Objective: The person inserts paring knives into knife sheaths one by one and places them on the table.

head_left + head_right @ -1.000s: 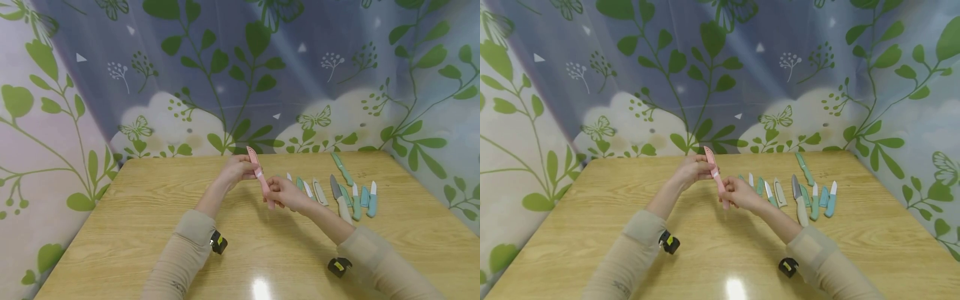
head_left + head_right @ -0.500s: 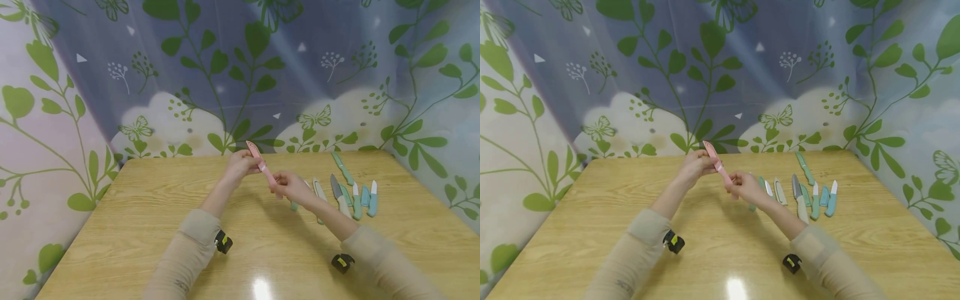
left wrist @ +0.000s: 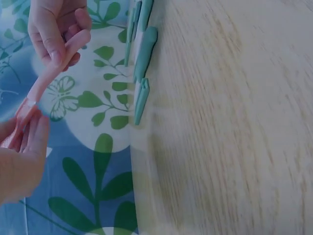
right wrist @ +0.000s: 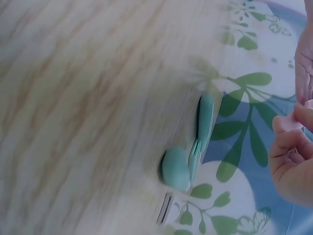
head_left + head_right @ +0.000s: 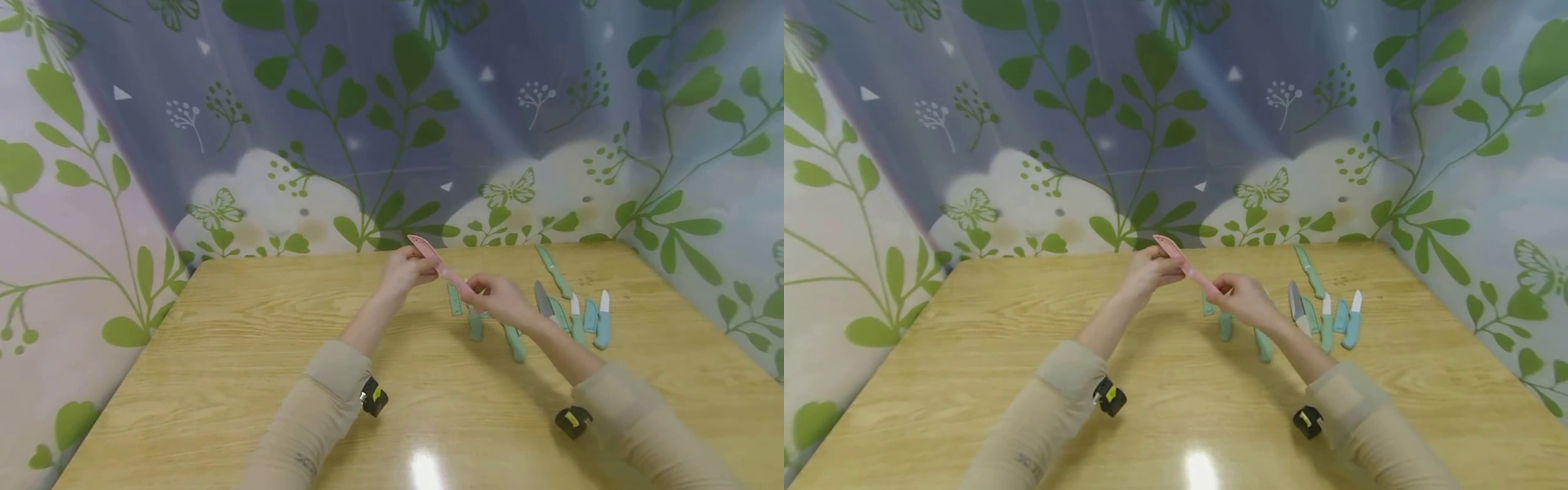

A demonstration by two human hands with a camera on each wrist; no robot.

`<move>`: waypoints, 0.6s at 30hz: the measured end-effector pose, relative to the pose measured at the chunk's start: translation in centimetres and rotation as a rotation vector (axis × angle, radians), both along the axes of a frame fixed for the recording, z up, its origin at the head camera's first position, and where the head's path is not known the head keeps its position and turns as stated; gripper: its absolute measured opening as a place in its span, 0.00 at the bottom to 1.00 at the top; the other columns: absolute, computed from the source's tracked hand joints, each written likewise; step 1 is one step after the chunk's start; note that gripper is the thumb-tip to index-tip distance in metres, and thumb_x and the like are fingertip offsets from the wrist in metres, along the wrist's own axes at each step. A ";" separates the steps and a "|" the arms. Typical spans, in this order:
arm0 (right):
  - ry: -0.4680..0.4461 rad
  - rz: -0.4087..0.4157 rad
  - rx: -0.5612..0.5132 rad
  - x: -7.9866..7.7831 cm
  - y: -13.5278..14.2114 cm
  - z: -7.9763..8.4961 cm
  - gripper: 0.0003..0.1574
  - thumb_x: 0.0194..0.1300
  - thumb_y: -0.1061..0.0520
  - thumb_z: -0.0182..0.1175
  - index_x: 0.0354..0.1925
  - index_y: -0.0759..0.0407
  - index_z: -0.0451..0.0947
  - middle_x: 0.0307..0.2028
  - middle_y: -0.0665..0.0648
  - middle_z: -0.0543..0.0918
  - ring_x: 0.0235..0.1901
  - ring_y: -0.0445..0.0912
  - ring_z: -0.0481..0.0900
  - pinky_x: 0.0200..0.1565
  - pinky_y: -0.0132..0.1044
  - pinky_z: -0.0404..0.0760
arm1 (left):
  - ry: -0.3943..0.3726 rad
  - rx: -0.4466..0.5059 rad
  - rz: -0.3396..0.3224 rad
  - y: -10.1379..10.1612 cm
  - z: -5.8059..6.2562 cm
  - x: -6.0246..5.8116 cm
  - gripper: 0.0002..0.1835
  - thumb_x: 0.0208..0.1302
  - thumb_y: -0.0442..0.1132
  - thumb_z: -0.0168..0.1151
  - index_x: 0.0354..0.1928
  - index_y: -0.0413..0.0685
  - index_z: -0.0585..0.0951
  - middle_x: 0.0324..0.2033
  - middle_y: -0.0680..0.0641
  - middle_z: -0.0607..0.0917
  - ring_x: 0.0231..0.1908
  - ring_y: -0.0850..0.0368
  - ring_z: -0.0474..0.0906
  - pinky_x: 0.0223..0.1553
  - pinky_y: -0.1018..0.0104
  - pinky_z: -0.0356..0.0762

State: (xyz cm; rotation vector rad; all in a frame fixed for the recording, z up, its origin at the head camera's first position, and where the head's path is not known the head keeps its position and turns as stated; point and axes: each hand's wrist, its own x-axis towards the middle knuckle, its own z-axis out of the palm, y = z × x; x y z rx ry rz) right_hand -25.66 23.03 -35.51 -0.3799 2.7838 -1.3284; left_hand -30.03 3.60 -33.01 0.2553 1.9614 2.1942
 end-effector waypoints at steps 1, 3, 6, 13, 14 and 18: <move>0.001 -0.009 0.003 0.0 0.3 0.0 0.14 0.64 0.53 0.59 0.43 0.62 0.77 0.35 0.56 0.78 0.31 0.59 0.77 0.26 0.38 0.77 | 0.023 -0.042 -0.016 0.1 -0.1 0.0 0.15 0.59 0.29 0.61 0.46 0.27 0.74 0.38 0.36 0.81 0.39 0.45 0.81 0.43 0.63 0.81; 0.004 -0.026 -0.003 -0.1 0.8 0.1 0.14 0.64 0.54 0.59 0.43 0.63 0.76 0.34 0.58 0.78 0.30 0.60 0.75 0.23 0.39 0.76 | 0.069 -0.139 -0.048 0.4 -0.5 -0.1 0.15 0.60 0.31 0.61 0.46 0.28 0.75 0.38 0.37 0.81 0.40 0.46 0.81 0.43 0.64 0.81; 0.012 -0.049 0.003 -0.2 1.7 0.1 0.16 0.65 0.52 0.59 0.44 0.64 0.76 0.35 0.61 0.78 0.29 0.60 0.75 0.24 0.41 0.77 | 0.138 -0.324 -0.063 0.8 -1.5 -0.2 0.13 0.60 0.34 0.62 0.43 0.31 0.77 0.35 0.39 0.83 0.38 0.47 0.81 0.40 0.66 0.81; 0.044 -0.107 0.025 -0.5 3.8 0.0 0.22 0.64 0.49 0.59 0.45 0.67 0.76 0.33 0.62 0.79 0.26 0.56 0.76 0.25 0.41 0.79 | 0.286 -0.768 -0.065 2.2 -3.3 -0.1 0.09 0.60 0.35 0.61 0.38 0.34 0.79 0.30 0.44 0.81 0.28 0.56 0.76 0.29 0.71 0.77; 0.046 -0.109 0.013 -0.5 4.1 0.0 0.22 0.64 0.49 0.58 0.45 0.68 0.76 0.32 0.63 0.79 0.25 0.56 0.75 0.25 0.41 0.79 | 0.300 -0.822 -0.068 2.5 -3.5 -0.2 0.09 0.60 0.35 0.60 0.38 0.34 0.79 0.29 0.45 0.81 0.26 0.57 0.74 0.27 0.72 0.76; 0.036 -0.142 -0.023 -0.6 5.4 0.3 0.22 0.67 0.51 0.56 0.46 0.71 0.73 0.34 0.63 0.78 0.26 0.55 0.74 0.26 0.39 0.79 | 0.325 -0.958 -0.060 3.9 -4.2 -0.8 0.07 0.60 0.31 0.57 0.38 0.34 0.78 0.22 0.46 0.77 0.18 0.59 0.69 0.18 0.73 0.70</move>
